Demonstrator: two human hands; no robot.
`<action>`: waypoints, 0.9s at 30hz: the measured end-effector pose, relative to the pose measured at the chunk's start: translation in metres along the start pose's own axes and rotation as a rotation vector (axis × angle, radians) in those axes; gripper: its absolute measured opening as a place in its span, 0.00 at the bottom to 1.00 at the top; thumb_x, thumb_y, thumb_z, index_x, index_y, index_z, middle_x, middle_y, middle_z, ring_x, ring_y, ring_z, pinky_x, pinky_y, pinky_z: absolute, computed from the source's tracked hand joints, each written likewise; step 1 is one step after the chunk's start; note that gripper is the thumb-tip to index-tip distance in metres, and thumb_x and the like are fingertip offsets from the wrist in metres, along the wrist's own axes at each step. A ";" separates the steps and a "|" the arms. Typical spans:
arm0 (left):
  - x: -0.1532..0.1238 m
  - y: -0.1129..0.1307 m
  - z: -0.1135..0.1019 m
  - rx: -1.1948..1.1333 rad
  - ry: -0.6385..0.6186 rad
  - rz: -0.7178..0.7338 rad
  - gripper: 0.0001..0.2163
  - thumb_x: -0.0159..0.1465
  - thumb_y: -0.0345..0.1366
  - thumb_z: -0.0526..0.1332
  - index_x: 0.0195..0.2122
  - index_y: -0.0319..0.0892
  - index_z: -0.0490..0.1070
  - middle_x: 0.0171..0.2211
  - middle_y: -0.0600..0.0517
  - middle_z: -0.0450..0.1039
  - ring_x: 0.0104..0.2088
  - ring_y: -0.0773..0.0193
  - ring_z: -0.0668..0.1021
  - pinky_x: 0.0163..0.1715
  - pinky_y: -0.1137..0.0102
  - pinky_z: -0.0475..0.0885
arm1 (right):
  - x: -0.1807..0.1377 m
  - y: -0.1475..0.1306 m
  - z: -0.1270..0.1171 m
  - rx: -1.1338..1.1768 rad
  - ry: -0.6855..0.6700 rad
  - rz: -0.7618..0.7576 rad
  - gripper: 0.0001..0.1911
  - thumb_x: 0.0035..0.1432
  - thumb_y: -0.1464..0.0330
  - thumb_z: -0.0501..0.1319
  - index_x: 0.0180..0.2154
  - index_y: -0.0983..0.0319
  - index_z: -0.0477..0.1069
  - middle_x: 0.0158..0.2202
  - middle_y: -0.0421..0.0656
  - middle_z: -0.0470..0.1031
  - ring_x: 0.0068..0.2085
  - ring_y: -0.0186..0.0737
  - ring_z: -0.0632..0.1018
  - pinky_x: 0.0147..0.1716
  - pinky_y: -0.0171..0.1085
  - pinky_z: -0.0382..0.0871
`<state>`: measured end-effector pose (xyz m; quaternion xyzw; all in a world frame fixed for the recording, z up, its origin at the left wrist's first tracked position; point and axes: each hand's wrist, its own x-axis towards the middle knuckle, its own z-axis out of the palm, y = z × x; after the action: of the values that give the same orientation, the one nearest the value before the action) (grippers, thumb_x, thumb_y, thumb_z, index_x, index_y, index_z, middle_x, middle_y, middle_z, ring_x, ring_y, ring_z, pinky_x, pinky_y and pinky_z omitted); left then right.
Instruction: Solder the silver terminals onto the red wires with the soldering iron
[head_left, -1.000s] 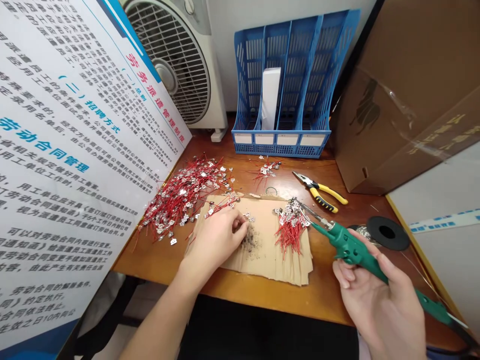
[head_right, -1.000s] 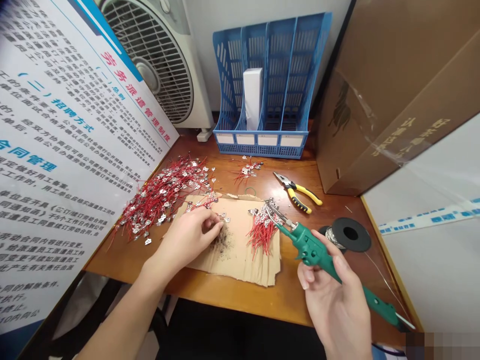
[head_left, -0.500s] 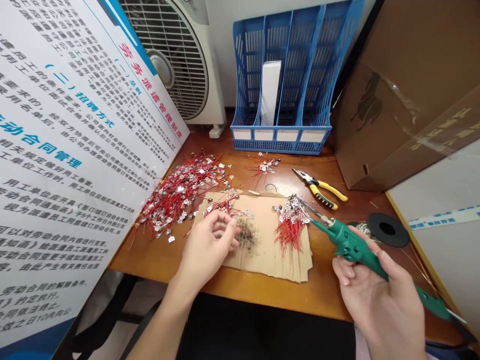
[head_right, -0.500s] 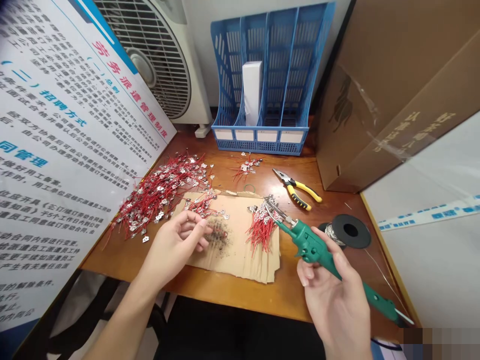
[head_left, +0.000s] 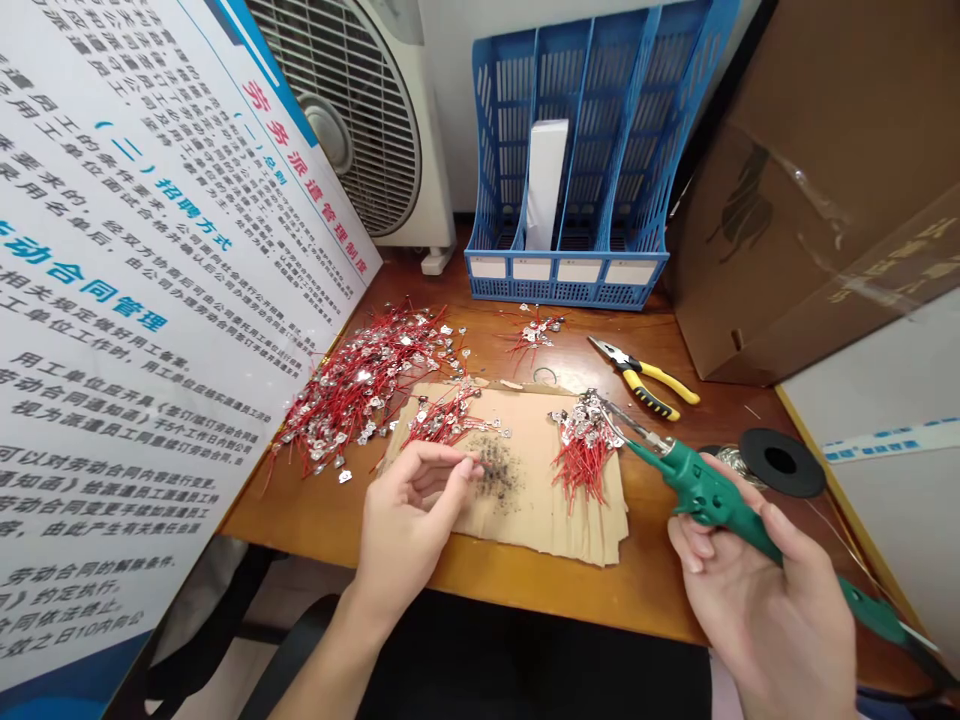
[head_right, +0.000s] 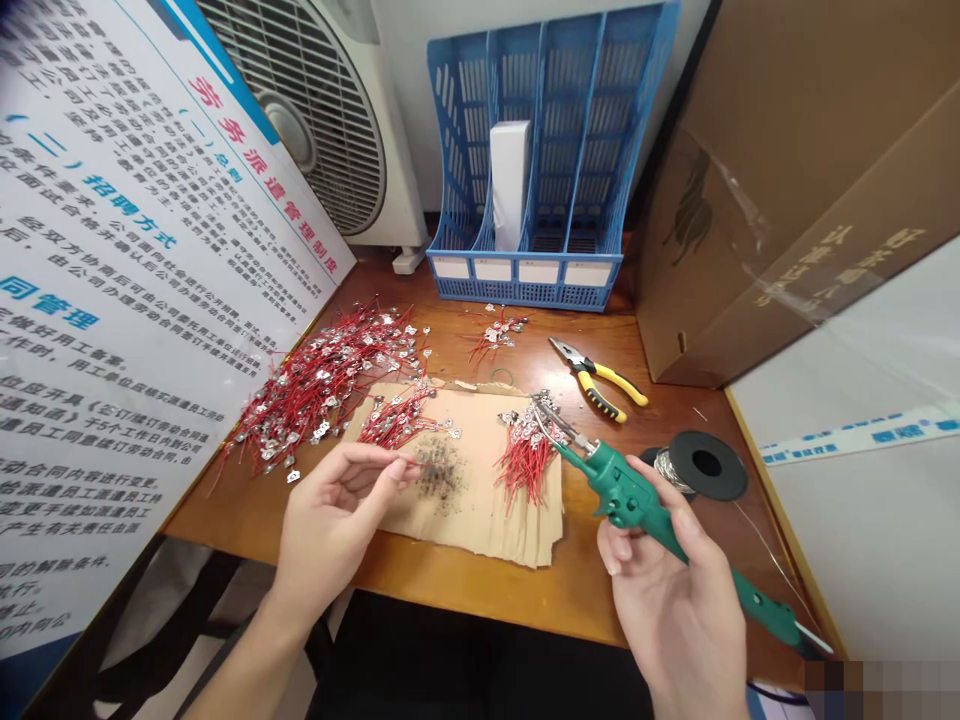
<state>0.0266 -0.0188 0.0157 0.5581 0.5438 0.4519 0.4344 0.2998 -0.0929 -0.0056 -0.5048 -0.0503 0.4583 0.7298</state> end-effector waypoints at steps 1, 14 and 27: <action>-0.003 -0.003 0.000 0.023 -0.010 0.010 0.11 0.70 0.45 0.74 0.41 0.45 0.78 0.41 0.44 0.91 0.43 0.51 0.93 0.47 0.62 0.90 | 0.000 0.000 -0.001 0.004 -0.003 0.001 0.25 0.49 0.51 0.83 0.46 0.56 0.90 0.37 0.44 0.79 0.28 0.35 0.66 0.22 0.32 0.68; -0.016 -0.010 -0.024 0.326 -0.030 0.003 0.08 0.68 0.43 0.70 0.39 0.44 0.77 0.28 0.53 0.81 0.25 0.64 0.83 0.25 0.74 0.78 | 0.000 -0.001 0.001 0.005 0.009 0.018 0.31 0.43 0.50 0.86 0.47 0.58 0.90 0.37 0.43 0.79 0.29 0.34 0.67 0.22 0.32 0.68; -0.001 -0.008 -0.025 0.569 -0.193 0.209 0.10 0.75 0.40 0.65 0.40 0.47 0.87 0.30 0.51 0.84 0.30 0.59 0.81 0.34 0.68 0.76 | -0.006 0.007 -0.007 -0.160 -0.123 -0.111 0.25 0.49 0.50 0.84 0.44 0.58 0.93 0.29 0.47 0.81 0.23 0.35 0.70 0.19 0.34 0.69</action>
<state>0.0009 -0.0201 0.0130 0.7505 0.5442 0.2687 0.2616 0.2959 -0.1015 -0.0118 -0.5287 -0.1595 0.4418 0.7070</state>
